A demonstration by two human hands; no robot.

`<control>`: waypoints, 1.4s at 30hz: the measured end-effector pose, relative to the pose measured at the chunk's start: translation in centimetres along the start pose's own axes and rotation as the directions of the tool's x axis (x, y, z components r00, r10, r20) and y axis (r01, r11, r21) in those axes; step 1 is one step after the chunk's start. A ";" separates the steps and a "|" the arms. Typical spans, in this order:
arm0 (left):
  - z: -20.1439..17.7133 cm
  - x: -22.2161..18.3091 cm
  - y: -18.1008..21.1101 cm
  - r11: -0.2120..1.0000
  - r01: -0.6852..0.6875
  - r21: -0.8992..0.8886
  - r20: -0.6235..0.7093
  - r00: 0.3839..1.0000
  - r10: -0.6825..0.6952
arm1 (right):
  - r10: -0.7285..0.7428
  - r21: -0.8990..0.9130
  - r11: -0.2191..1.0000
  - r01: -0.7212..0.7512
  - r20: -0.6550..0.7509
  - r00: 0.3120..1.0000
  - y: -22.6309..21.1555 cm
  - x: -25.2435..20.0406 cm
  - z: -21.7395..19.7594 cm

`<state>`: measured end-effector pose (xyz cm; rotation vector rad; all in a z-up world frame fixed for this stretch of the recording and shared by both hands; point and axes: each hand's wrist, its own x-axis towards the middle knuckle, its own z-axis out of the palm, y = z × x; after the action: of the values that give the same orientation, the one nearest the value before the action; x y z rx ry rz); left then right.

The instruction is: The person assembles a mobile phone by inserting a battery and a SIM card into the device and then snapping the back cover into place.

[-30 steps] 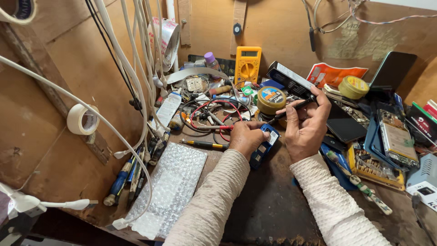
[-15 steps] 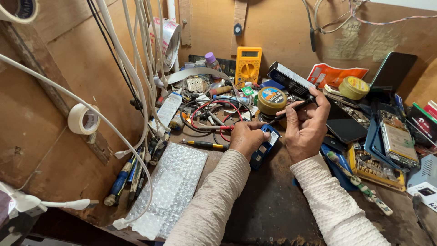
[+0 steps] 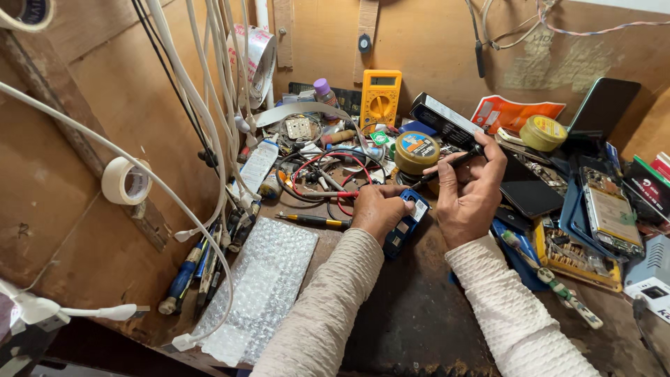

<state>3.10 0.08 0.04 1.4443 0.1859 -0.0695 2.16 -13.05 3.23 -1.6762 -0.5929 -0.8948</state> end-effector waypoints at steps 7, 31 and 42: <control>0.0 0.1 -0.1 1.000 0.001 -0.016 0.004 1.000 -0.001 | -0.002 0.002 1.000 0.002 0.005 1.000 -0.3 0.0 -0.1; 0.2 1.2 -0.9 0.997 0.021 0.079 -0.071 0.997 -0.015 | 0.035 -0.332 0.943 0.031 0.191 0.981 -3.3 3.5 -0.4; 0.2 1.1 -1.2 0.999 0.007 0.034 -0.054 0.998 -0.005 | 0.134 -0.339 0.941 0.006 0.387 0.912 -4.4 5.6 -1.1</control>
<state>4.06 -0.23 -1.29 1.4811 0.2348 -0.0387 1.77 -13.18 10.44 -2.2077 -0.6839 -0.6200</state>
